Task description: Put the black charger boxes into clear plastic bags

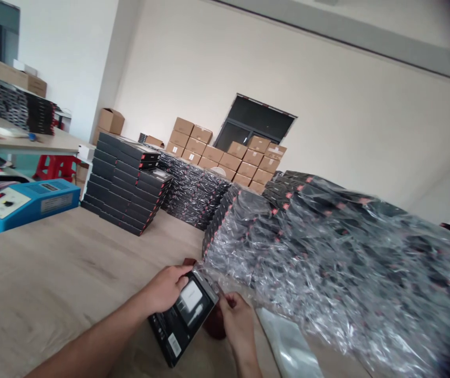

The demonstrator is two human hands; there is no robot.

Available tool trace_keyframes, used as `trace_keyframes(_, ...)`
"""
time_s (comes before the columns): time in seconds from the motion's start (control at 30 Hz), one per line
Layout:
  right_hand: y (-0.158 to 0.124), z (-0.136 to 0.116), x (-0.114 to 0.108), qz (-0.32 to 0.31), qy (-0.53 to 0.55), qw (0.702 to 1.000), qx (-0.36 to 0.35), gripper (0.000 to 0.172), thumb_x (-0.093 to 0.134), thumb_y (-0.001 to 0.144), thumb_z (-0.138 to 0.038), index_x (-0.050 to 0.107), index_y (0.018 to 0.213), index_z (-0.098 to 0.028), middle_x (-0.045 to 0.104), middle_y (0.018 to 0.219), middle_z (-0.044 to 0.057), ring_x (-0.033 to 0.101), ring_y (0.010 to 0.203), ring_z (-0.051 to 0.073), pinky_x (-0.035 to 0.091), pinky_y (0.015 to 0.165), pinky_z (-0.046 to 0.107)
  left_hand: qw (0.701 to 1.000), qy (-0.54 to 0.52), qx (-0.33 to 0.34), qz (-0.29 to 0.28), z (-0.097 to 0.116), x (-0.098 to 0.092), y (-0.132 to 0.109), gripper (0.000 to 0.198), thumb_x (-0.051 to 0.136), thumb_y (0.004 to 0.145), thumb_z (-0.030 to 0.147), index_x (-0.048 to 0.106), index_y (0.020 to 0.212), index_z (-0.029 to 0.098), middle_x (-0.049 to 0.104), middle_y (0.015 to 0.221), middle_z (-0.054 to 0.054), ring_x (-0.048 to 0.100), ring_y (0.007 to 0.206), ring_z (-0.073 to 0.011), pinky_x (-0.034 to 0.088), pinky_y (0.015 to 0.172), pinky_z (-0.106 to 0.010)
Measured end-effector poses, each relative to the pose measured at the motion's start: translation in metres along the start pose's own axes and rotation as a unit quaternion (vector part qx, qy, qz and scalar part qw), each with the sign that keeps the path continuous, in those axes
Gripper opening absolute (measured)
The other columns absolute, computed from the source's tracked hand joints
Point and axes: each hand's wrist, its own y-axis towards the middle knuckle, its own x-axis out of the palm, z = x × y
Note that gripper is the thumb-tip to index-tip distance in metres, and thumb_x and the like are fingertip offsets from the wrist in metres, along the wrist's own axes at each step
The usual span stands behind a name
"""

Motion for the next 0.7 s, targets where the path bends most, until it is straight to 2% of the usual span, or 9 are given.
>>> trace_keyframes(0.07,-0.0005,0.0003,0.0008,-0.027,0.070,0.996,0.046,0.029,0.059,0.071,-0.048,0.057,0.060,-0.021,0.062,0.050,0.000,0.057,0.042,0.017,0.036,0.035,0.025,1.000,-0.010,-0.005,0.005,-0.0016,0.0006,0.0000,0.042,0.040,0.086,0.025,0.058,0.124,0.020,0.064,0.120,-0.005,0.060,0.106,-0.0195,0.041,0.096,-0.029)
trace_keyframes(0.17,-0.0034,-0.0003,0.0025,-0.077,0.176,0.975,0.113,0.036,0.062,0.070,-0.055,0.058,0.071,-0.019,0.066,0.060,0.002,0.061,0.047,0.017,0.034,0.032,0.020,1.000,-0.019,-0.017,0.003,-0.0046,0.0011,-0.0001,0.043,0.042,0.085,0.024,0.057,0.125,0.020,0.062,0.122,-0.005,0.059,0.108,-0.0201,0.041,0.096,-0.030)
trace_keyframes(0.27,-0.0061,-0.0012,0.0045,-0.092,0.241,0.958,0.126,0.040,0.066,0.069,-0.055,0.057,0.081,-0.018,0.070,0.076,0.005,0.067,0.059,0.019,0.042,0.036,0.020,0.999,-0.026,-0.022,-0.017,-0.0061,0.0005,-0.0012,0.042,0.044,0.083,0.022,0.059,0.122,0.020,0.064,0.120,-0.004,0.059,0.106,-0.0194,0.042,0.094,-0.028)
trace_keyframes(0.33,-0.0058,-0.0008,0.0052,-0.089,0.245,0.959,0.111,0.041,0.068,0.068,-0.054,0.056,0.086,-0.019,0.071,0.083,0.007,0.068,0.068,0.022,0.046,0.039,0.022,0.999,-0.020,-0.017,-0.037,-0.0053,-0.0005,-0.0028,0.041,0.045,0.082,0.021,0.061,0.119,0.021,0.066,0.116,-0.003,0.060,0.103,-0.0192,0.042,0.092,-0.028)
trace_keyframes(0.4,-0.0034,0.0009,0.0048,-0.065,0.197,0.976,0.073,0.039,0.067,0.069,-0.052,0.056,0.087,-0.019,0.071,0.079,0.006,0.068,0.067,0.023,0.047,0.040,0.024,0.998,-0.012,-0.012,-0.056,-0.0033,-0.0014,-0.0047,0.040,0.046,0.081,0.021,0.063,0.117,0.022,0.067,0.113,-0.002,0.061,0.099,-0.0192,0.044,0.089,-0.028)
trace_keyframes(0.5,0.0008,0.0042,0.0023,0.006,0.061,0.998,-0.011,0.027,0.061,0.071,-0.047,0.058,0.072,-0.020,0.068,0.064,0.004,0.064,0.057,0.021,0.047,0.047,0.028,0.995,-0.021,-0.011,-0.093,0.0006,-0.0017,-0.0073,0.040,0.045,0.081,0.023,0.063,0.118,0.023,0.070,0.106,-0.001,0.063,0.089,-0.0178,0.045,0.081,-0.025)
trace_keyframes(0.6,0.0007,0.0056,0.0004,0.043,-0.033,0.997,-0.051,0.022,0.060,0.070,-0.043,0.056,0.062,-0.023,0.064,0.057,0.001,0.060,0.055,0.020,0.043,0.053,0.029,0.994,-0.032,-0.015,-0.102,0.0030,-0.0013,-0.0082,0.041,0.045,0.082,0.023,0.062,0.119,0.022,0.071,0.100,0.000,0.062,0.085,-0.0165,0.045,0.079,-0.024)
trace_keyframes(0.7,-0.0026,0.0060,0.0007,0.044,-0.134,0.988,-0.062,0.023,0.064,0.067,-0.045,0.054,0.059,-0.025,0.059,0.050,-0.001,0.057,0.048,0.020,0.035,0.047,0.028,0.995,-0.027,-0.017,-0.094,0.0029,-0.0005,-0.0081,0.041,0.045,0.081,0.023,0.063,0.118,0.023,0.071,0.099,0.000,0.062,0.086,-0.0170,0.045,0.081,-0.025)
